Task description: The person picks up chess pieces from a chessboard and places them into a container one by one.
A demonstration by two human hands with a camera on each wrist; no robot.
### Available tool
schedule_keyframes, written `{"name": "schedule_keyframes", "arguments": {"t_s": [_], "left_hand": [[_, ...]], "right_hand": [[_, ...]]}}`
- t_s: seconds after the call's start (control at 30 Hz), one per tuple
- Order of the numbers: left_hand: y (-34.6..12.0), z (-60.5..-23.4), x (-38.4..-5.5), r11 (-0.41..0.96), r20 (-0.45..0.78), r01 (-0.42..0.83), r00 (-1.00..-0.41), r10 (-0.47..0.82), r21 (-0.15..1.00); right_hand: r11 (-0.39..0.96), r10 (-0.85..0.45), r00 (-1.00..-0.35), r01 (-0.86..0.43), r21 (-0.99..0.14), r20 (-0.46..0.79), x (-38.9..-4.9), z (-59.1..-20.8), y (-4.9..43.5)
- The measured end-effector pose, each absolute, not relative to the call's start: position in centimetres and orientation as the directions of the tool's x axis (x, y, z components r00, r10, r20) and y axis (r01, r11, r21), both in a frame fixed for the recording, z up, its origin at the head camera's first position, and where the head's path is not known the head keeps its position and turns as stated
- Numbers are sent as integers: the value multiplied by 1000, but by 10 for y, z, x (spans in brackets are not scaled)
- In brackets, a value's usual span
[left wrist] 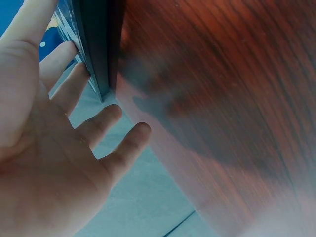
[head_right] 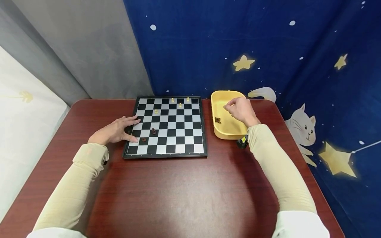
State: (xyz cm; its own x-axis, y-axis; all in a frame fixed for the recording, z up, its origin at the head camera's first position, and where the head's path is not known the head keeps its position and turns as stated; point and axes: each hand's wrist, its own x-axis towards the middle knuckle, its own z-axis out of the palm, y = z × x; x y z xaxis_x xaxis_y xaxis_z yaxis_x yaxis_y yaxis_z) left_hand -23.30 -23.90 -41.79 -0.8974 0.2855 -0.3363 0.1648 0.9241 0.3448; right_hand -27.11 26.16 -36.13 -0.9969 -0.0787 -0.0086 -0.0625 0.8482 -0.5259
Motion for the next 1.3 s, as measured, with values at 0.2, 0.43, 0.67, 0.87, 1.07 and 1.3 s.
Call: {"name": "schedule_keyframes", "arguments": {"t_s": [0.2,0.43,0.67,0.87,1.07,1.3], "left_hand": [[-238,-416,-233,930,-333,162,-902,275,330],[-237,-414,-233,933,-331,175,-901,280,314],[-237,-418,-233,935,-345,158,-899,269,316],[-236,-421,-232,936,-339,162,-901,270,313],[-236,-420,-233,936,-337,148,-905,258,320],[-237,-418,-233,937,-334,150,-907,258,316]], "right_hand": [[834,-88,-996,-84,-545,19,-271,-359,252],[805,-136,-988,-149,-575,66,-269,-357,238],[780,-173,-981,-194,-595,93,-265,-356,226],[766,-175,-979,-202,-611,105,-261,-359,215],[748,-199,-976,-211,-629,90,-257,-360,199],[719,-238,-968,-233,-655,83,-255,-356,177]]}}
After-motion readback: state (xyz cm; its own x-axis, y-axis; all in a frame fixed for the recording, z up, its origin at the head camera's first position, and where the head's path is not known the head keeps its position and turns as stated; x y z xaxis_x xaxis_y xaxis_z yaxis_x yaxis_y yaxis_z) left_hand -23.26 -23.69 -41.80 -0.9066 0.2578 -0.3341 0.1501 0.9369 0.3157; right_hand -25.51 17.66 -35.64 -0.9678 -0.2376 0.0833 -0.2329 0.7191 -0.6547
